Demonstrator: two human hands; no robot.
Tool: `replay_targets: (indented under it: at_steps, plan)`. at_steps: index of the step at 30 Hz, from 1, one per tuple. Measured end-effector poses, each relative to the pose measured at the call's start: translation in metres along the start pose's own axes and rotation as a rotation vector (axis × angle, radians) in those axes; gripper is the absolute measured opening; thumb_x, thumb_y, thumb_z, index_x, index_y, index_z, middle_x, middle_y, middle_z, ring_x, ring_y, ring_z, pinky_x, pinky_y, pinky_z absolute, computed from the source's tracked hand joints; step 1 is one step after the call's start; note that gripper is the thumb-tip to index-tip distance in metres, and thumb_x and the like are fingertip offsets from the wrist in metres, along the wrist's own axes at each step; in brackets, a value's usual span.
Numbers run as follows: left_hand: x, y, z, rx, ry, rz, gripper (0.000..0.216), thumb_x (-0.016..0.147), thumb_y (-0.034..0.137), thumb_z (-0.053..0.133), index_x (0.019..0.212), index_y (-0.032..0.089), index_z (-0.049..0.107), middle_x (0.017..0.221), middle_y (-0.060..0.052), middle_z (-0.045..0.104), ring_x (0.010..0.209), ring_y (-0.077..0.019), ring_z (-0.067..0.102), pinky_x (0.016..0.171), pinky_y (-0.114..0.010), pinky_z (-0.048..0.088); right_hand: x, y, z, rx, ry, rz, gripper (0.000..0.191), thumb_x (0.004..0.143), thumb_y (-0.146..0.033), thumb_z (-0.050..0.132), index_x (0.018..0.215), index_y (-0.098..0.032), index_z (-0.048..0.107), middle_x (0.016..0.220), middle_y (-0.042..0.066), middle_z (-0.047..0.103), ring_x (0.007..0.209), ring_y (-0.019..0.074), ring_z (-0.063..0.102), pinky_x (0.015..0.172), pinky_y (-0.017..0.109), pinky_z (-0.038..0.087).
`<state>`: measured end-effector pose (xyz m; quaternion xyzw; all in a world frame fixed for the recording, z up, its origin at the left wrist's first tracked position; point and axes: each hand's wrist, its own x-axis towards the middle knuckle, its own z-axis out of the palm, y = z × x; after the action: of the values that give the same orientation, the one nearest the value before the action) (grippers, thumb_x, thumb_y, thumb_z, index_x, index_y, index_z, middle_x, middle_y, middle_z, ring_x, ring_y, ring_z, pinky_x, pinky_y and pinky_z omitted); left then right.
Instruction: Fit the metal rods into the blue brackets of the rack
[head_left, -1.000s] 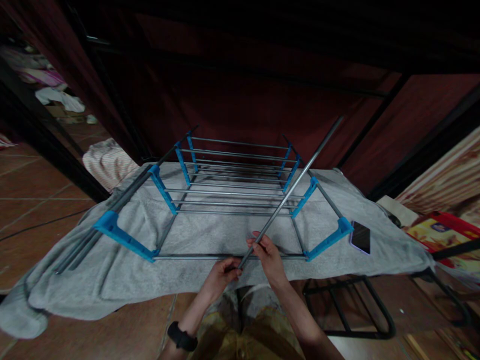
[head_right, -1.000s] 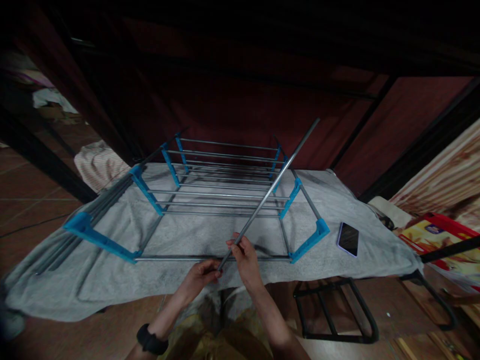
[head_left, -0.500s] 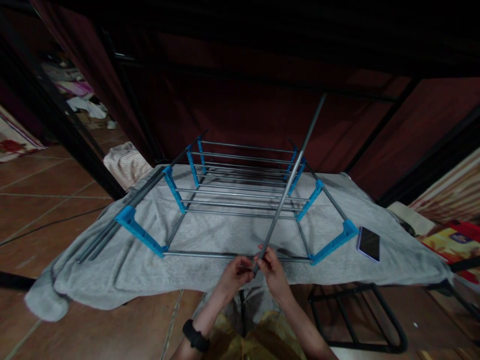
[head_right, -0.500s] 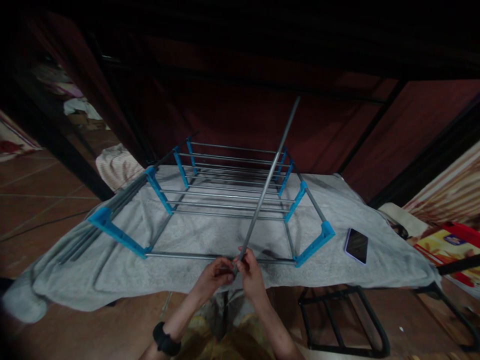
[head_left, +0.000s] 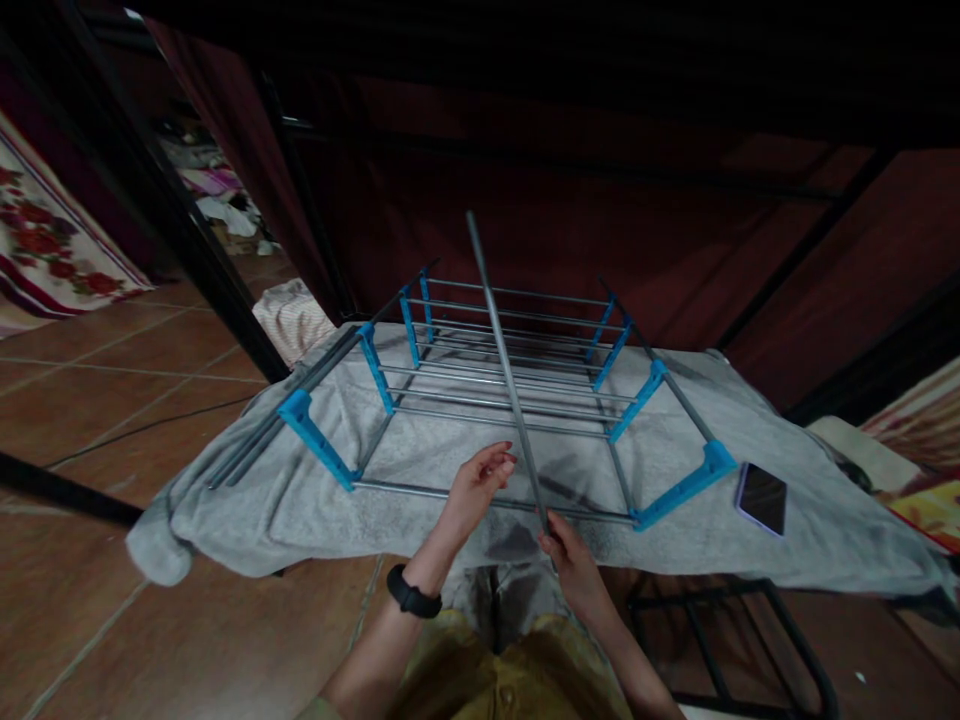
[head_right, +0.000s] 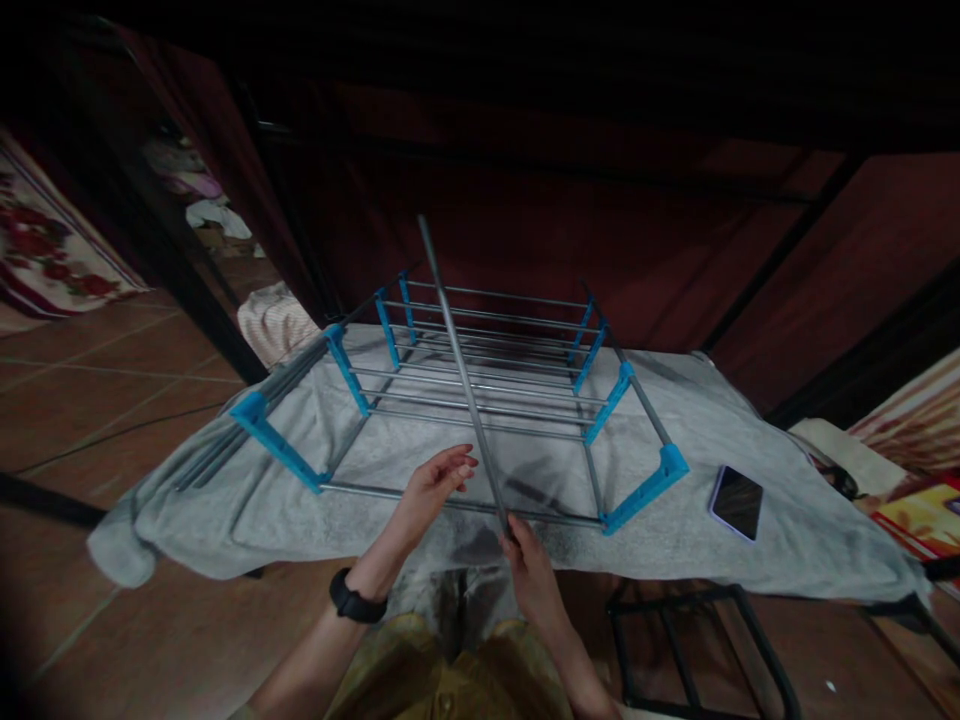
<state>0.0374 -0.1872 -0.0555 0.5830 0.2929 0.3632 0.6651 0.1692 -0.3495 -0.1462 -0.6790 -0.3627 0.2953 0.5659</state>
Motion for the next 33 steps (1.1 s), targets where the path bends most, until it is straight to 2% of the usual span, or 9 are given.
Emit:
replay_targets:
  at_steps: [2, 6, 10, 15, 18, 21, 23, 28, 33]
  plan:
    - [0.002, 0.003, 0.003, -0.012, 0.012, 0.022, 0.047, 0.077, 0.045, 0.077, 0.115, 0.019, 0.070, 0.100, -0.009, 0.072, 0.083, -0.0180, 0.063, 0.066, -0.027, 0.051, -0.003, 0.002, -0.006, -0.045, -0.028, -0.022, 0.041, 0.083, -0.052, 0.063, 0.118, -0.033, 0.072, 0.125, 0.007, 0.072, 0.122, 0.0303, 0.063, 0.112, 0.054, 0.043]
    - [0.003, 0.005, 0.005, -0.018, 0.023, 0.044, 0.039, 0.076, 0.045, 0.078, 0.105, 0.019, 0.073, 0.088, -0.006, 0.070, 0.075, -0.0158, 0.060, 0.064, -0.027, 0.049, -0.008, 0.003, -0.017, -0.100, -0.078, -0.034, 0.036, 0.086, -0.047, 0.060, 0.118, -0.036, 0.073, 0.118, 0.006, 0.074, 0.116, 0.0298, 0.067, 0.107, 0.052, 0.048]
    - [0.002, 0.004, 0.003, -0.037, 0.053, 0.025, 0.034, 0.073, 0.044, 0.080, 0.094, 0.018, 0.072, 0.080, -0.004, 0.068, 0.071, -0.0154, 0.060, 0.067, -0.028, 0.051, -0.012, 0.003, -0.029, -0.140, -0.084, -0.030, 0.036, 0.086, -0.046, 0.059, 0.118, -0.036, 0.072, 0.121, 0.006, 0.073, 0.118, 0.0307, 0.066, 0.108, 0.053, 0.048]
    - [0.000, 0.004, 0.001, -0.152, 0.104, -0.029, 0.037, 0.067, 0.040, 0.086, 0.091, 0.017, 0.069, 0.081, -0.004, 0.069, 0.076, -0.0160, 0.064, 0.072, -0.029, 0.053, -0.007, 0.013, -0.056, -0.164, 0.062, 0.015, 0.028, 0.077, -0.051, 0.069, 0.097, -0.033, 0.077, 0.110, 0.007, 0.076, 0.108, 0.0327, 0.069, 0.098, 0.052, 0.054]
    - [-0.002, 0.005, 0.002, -0.200, 0.123, -0.032, 0.040, 0.064, 0.039, 0.088, 0.090, 0.016, 0.068, 0.081, -0.003, 0.070, 0.077, -0.0159, 0.064, 0.073, -0.029, 0.053, -0.001, 0.023, -0.072, -0.125, 0.171, 0.079, 0.035, 0.069, -0.055, 0.075, 0.090, -0.026, 0.076, 0.098, 0.007, 0.077, 0.096, 0.0298, 0.070, 0.088, 0.047, 0.056]
    - [-0.004, 0.005, 0.005, -0.234, 0.146, -0.032, 0.041, 0.061, 0.038, 0.090, 0.088, 0.016, 0.068, 0.080, -0.002, 0.070, 0.075, -0.0153, 0.065, 0.073, -0.029, 0.054, 0.001, 0.029, -0.081, 0.085, 0.251, 0.184, 0.044, 0.060, -0.054, 0.083, 0.087, -0.021, 0.073, 0.076, 0.001, 0.072, 0.073, 0.0199, 0.065, 0.073, 0.036, 0.056]
    - [-0.004, 0.005, 0.007, -0.254, 0.163, -0.041, 0.042, 0.059, 0.038, 0.091, 0.087, 0.016, 0.069, 0.079, -0.002, 0.070, 0.074, -0.0150, 0.065, 0.073, -0.029, 0.054, -0.001, 0.031, -0.081, 0.319, 0.286, 0.250, 0.044, 0.059, -0.050, 0.087, 0.090, -0.022, 0.072, 0.073, -0.003, 0.069, 0.068, 0.0154, 0.063, 0.069, 0.031, 0.056]
    - [-0.004, 0.002, 0.013, -0.274, 0.174, -0.078, 0.043, 0.059, 0.041, 0.091, 0.086, 0.015, 0.070, 0.075, -0.002, 0.069, 0.071, -0.0148, 0.065, 0.073, -0.030, 0.055, 0.000, 0.036, -0.076, 0.791, 0.387, 0.306, 0.036, 0.055, -0.031, 0.092, 0.084, -0.023, 0.072, 0.081, -0.005, 0.073, 0.080, 0.0122, 0.070, 0.082, 0.025, 0.060]
    - [-0.003, 0.000, 0.012, -0.301, 0.222, -0.094, 0.048, 0.062, 0.048, 0.089, 0.092, 0.014, 0.072, 0.076, -0.003, 0.069, 0.067, -0.0146, 0.065, 0.071, -0.030, 0.055, 0.011, 0.049, -0.077, 0.968, 0.465, 0.368, 0.024, 0.062, -0.021, 0.085, 0.083, -0.024, 0.073, 0.087, -0.003, 0.077, 0.083, 0.0116, 0.072, 0.085, 0.023, 0.061]
